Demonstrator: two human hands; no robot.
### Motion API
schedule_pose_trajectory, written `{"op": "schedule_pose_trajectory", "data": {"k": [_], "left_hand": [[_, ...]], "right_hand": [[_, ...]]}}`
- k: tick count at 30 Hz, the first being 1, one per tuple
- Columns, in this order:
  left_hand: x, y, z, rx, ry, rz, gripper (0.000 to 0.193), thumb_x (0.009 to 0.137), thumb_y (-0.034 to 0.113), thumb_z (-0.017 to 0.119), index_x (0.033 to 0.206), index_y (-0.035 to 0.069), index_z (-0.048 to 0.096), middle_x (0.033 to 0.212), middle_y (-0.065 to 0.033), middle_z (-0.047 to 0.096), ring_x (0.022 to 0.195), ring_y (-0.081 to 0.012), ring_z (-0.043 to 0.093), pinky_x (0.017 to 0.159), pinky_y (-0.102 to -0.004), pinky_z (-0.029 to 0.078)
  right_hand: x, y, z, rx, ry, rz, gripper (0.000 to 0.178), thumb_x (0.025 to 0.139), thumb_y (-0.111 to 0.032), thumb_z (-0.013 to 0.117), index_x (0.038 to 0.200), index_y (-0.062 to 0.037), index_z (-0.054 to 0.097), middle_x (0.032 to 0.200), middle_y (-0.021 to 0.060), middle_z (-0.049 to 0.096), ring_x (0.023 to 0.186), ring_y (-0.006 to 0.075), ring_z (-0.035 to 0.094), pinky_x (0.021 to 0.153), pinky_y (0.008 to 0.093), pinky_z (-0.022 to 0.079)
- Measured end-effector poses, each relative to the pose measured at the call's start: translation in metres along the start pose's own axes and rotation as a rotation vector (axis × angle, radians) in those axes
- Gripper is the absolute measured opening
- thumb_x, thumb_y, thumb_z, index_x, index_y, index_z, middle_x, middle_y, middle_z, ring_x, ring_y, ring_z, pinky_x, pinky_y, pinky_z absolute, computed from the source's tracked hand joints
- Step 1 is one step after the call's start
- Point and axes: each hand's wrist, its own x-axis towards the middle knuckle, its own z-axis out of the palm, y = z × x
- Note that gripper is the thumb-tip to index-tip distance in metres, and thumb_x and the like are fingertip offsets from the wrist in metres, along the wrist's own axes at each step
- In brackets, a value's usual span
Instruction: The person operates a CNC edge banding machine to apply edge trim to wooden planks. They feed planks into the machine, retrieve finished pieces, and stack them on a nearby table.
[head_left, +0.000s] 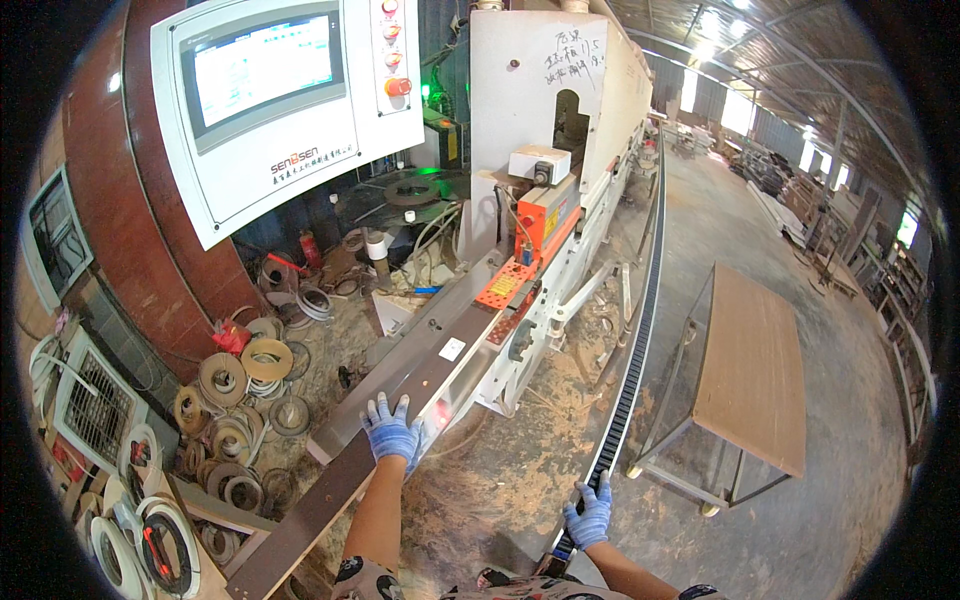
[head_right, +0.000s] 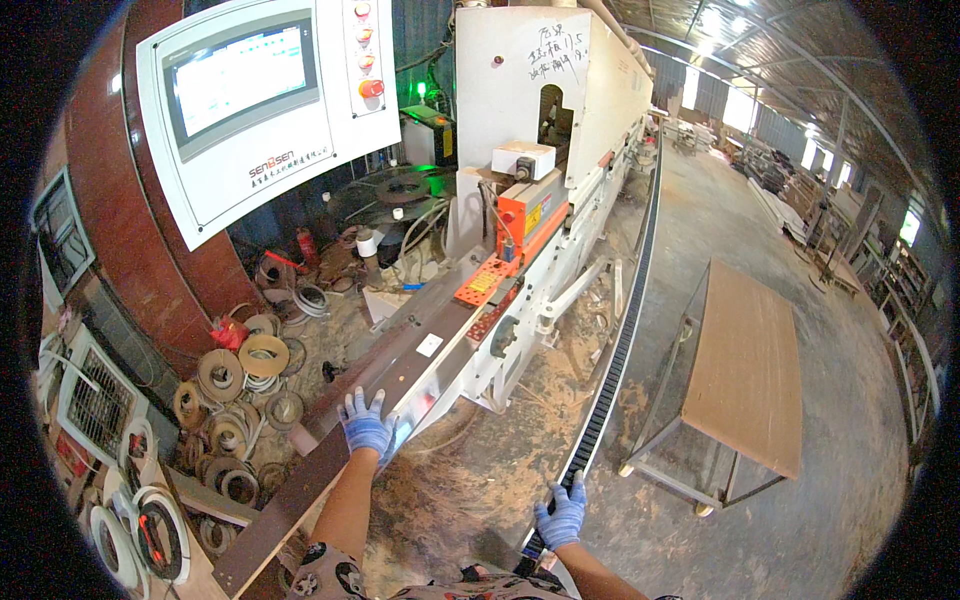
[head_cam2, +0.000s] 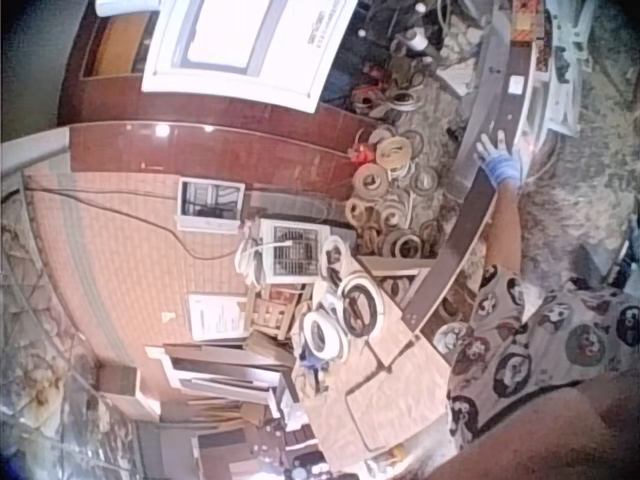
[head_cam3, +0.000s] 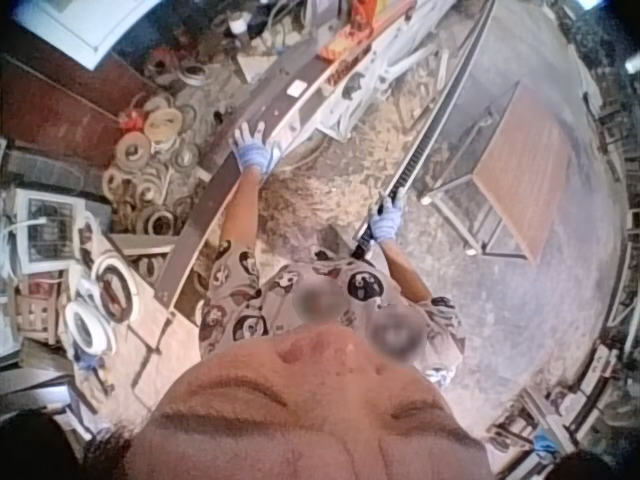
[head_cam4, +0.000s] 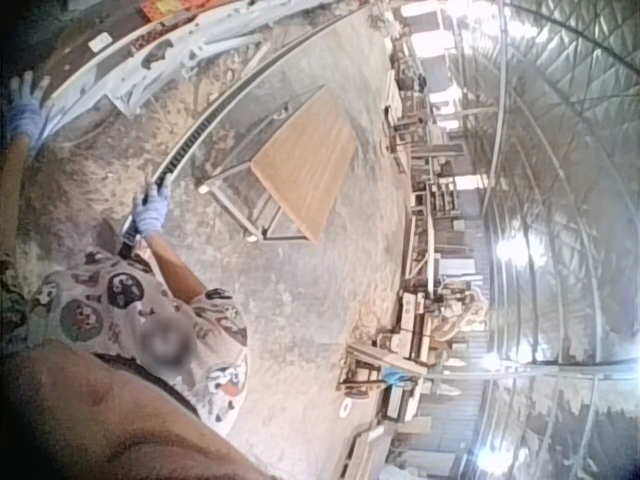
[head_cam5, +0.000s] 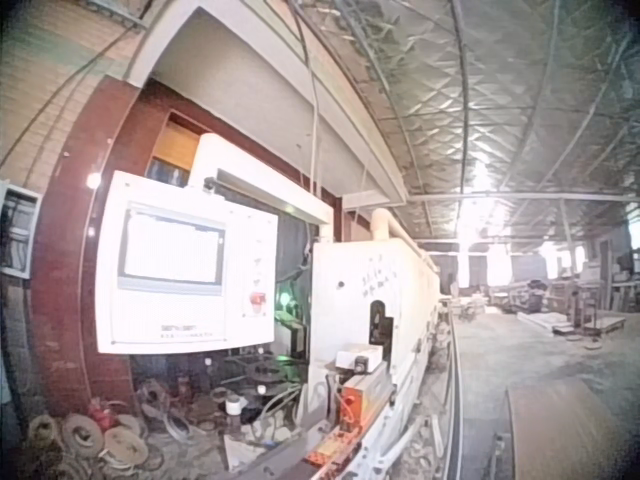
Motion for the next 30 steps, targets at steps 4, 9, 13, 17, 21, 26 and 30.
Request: {"op": "schedule_pose_trajectory", "data": {"k": [4, 9, 13, 17, 21, 26, 30], "left_hand": [[0.002, 0.001, 0.001, -0.011, 0.006, -0.006, 0.060, 0.083, 0.050, 0.059, 0.137, 0.026, 0.048, 0.148, -0.0177, 0.031, 0.136, -0.0388, 0.025, 0.114, -0.0566, 0.012], [0.010, 0.013, 0.000, -0.036, -0.003, -0.006, 0.060, 0.082, 0.048, 0.061, 0.136, 0.025, 0.049, 0.147, -0.0175, 0.032, 0.137, -0.0387, 0.024, 0.113, -0.0565, 0.012], [0.022, 0.019, 0.005, -0.031, 0.016, -0.005, 0.060, 0.081, 0.048, 0.061, 0.135, 0.024, 0.050, 0.146, -0.0179, 0.032, 0.136, -0.0396, 0.024, 0.113, -0.0572, 0.012], [0.043, 0.036, 0.018, -0.029, 0.033, 0.001, 0.060, 0.081, 0.049, 0.061, 0.134, 0.024, 0.051, 0.147, -0.0185, 0.032, 0.135, -0.0408, 0.026, 0.113, -0.0576, 0.013], [0.064, 0.063, 0.020, -0.036, -0.012, -0.015, 0.059, 0.081, 0.047, 0.061, 0.134, 0.025, 0.050, 0.148, -0.0172, 0.031, 0.136, -0.0396, 0.026, 0.113, -0.0569, 0.012], [0.094, 0.092, 0.030, 0.007, -0.082, -0.054, 0.058, 0.085, 0.048, 0.057, 0.138, 0.027, 0.047, 0.151, -0.0152, 0.025, 0.139, -0.0372, 0.020, 0.114, -0.0541, 0.011], [0.111, 0.116, 0.047, -0.002, -0.028, -0.049, 0.059, 0.084, 0.047, 0.059, 0.137, 0.024, 0.048, 0.150, -0.0161, 0.028, 0.138, -0.0364, 0.024, 0.113, -0.0536, 0.014]], "right_hand": [[0.001, 0.000, 0.002, 0.009, -0.011, 0.004, 0.048, 0.068, -0.014, 0.073, 0.115, -0.0113, 0.061, 0.149, 0.0266, 0.025, 0.133, 0.0444, 0.032, 0.107, 0.0445, 0.034], [-0.001, 0.009, 0.007, -0.016, 0.007, 0.015, 0.051, 0.067, -0.021, 0.075, 0.116, -0.0124, 0.063, 0.149, 0.0270, 0.026, 0.132, 0.0450, 0.032, 0.107, 0.0478, 0.031], [0.001, 0.005, 0.008, -0.002, 0.014, -0.011, 0.050, 0.067, -0.023, 0.075, 0.114, -0.0141, 0.063, 0.147, 0.0296, 0.027, 0.131, 0.0471, 0.033, 0.106, 0.0484, 0.033], [0.000, 0.007, 0.005, 0.010, -0.012, -0.028, 0.048, 0.070, -0.024, 0.073, 0.115, -0.0138, 0.062, 0.145, 0.0308, 0.028, 0.132, 0.0468, 0.032, 0.108, 0.0480, 0.032], [0.002, 0.007, 0.002, -0.035, -0.002, -0.044, 0.047, 0.070, -0.025, 0.071, 0.115, -0.0146, 0.062, 0.145, 0.0316, 0.029, 0.128, 0.0492, 0.036, 0.107, 0.0502, 0.032], [0.005, 0.006, -0.001, -0.051, -0.053, -0.020, 0.046, 0.074, -0.028, 0.069, 0.119, -0.0155, 0.062, 0.147, 0.0299, 0.026, 0.131, 0.0484, 0.032, 0.107, 0.0493, 0.032], [0.005, 0.013, -0.003, -0.065, -0.081, -0.039, 0.047, 0.079, -0.034, 0.067, 0.120, -0.0131, 0.061, 0.148, 0.0292, 0.025, 0.131, 0.0478, 0.033, 0.108, 0.0491, 0.032]]}}
